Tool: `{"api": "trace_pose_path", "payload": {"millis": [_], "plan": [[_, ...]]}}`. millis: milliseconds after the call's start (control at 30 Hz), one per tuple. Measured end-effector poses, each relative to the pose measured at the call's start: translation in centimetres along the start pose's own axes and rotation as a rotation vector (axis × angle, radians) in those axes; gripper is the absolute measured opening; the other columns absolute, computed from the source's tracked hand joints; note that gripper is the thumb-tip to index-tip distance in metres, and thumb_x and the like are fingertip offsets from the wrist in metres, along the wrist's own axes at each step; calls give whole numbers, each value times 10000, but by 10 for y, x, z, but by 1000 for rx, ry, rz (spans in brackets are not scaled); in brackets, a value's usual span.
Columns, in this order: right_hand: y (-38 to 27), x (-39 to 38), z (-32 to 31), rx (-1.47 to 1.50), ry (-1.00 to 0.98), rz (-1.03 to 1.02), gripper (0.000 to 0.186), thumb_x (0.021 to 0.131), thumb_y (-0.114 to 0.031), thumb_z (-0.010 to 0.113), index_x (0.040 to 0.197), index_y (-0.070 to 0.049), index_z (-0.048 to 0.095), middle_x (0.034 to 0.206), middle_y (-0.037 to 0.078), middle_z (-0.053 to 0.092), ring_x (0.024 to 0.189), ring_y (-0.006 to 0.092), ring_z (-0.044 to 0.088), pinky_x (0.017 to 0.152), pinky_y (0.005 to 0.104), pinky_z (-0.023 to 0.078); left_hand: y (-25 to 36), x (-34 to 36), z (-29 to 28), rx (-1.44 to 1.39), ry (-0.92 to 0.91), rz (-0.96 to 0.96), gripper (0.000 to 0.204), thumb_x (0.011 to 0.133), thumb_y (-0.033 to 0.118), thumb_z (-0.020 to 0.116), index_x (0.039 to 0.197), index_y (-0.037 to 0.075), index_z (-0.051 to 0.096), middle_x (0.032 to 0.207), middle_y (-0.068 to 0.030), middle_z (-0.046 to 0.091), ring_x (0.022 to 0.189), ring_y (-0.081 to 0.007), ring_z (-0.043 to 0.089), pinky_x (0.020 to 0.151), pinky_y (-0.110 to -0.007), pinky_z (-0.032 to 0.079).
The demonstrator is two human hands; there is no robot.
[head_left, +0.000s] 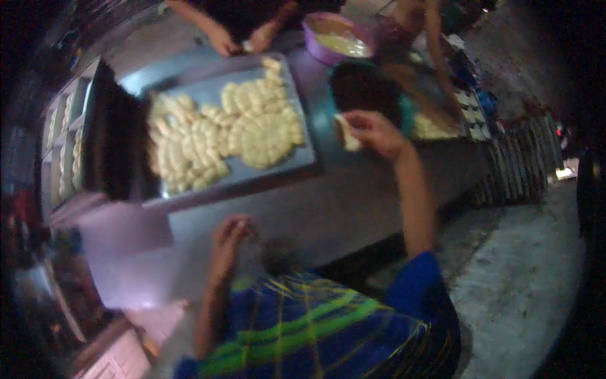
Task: The person picks up pieces of dough, flattens them by hand, adds a dark filling from a bowl, and places the filled dough into a tray.
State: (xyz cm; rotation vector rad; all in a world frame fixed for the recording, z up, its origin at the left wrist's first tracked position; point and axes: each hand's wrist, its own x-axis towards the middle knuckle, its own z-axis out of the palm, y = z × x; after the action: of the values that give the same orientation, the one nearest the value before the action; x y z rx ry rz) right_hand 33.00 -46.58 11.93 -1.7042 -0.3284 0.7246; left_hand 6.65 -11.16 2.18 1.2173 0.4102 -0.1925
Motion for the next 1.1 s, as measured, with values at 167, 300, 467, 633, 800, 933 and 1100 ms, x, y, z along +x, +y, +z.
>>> {"api": "trace_pose_path", "payload": {"millis": [167, 300, 467, 633, 800, 933, 1100], "plan": [[19, -20, 143, 640, -79, -147, 626, 909, -45, 665, 1467, -108, 386, 1232, 71, 622, 1088, 188, 633, 918, 337, 548, 7, 18, 60, -531, -343, -232, 447, 1008, 337, 545, 1353, 55, 509, 1268, -99, 598, 1149, -205, 576, 1022, -385, 450], [25, -27, 198, 743, -51, -201, 670, 911, -1, 638, 1497, -128, 338, 1330, 86, 561, 1171, 201, 587, 950, 345, 537, 17, 14, 69, -625, -312, -174, 447, 1003, 342, 555, 1357, 73, 507, 1285, -65, 589, 1180, -188, 556, 1034, -371, 439], [47, -26, 223, 886, 54, -215, 623, 913, 26, 612, 1473, -128, 388, 1351, 87, 546, 1171, 199, 582, 962, 356, 529, 22, 4, 56, -733, -237, -106, 372, 1008, 332, 555, 1291, 91, 543, 1265, -54, 603, 1188, -174, 554, 1011, -351, 451], [68, -18, 233, 707, 137, -379, 414, 896, 35, 620, 1283, -114, 613, 1375, 105, 514, 1152, 232, 601, 952, 366, 540, 31, 13, 47, -755, -130, -157, 359, 1002, 373, 568, 1237, 102, 557, 1209, -64, 624, 1111, -168, 595, 868, -322, 514], [53, -23, 229, -494, 238, -770, 394, 833, 0, 689, 1206, -126, 681, 1303, 148, 546, 1159, 295, 616, 898, 382, 571, 41, 17, 38, -316, -8, -35, 265, 921, 262, 706, 1085, 122, 551, 935, -23, 629, 782, -121, 611, 555, -265, 516], [26, -36, 223, -887, 163, -799, 418, 789, -30, 732, 1195, -114, 681, 1190, 126, 599, 1059, 274, 652, 834, 359, 575, 40, 12, 32, 0, 7, 291, 219, 914, 149, 693, 1074, 59, 575, 947, -19, 628, 772, -108, 603, 596, -273, 526], [2, -33, 216, -627, 161, -550, 358, 760, -82, 765, 1110, -84, 687, 981, 83, 654, 872, 270, 677, 768, 399, 554, 41, 6, 14, 195, -209, 188, 257, 938, 162, 666, 1147, 28, 599, 966, -37, 639, 816, -115, 612, 689, -272, 536]]}}
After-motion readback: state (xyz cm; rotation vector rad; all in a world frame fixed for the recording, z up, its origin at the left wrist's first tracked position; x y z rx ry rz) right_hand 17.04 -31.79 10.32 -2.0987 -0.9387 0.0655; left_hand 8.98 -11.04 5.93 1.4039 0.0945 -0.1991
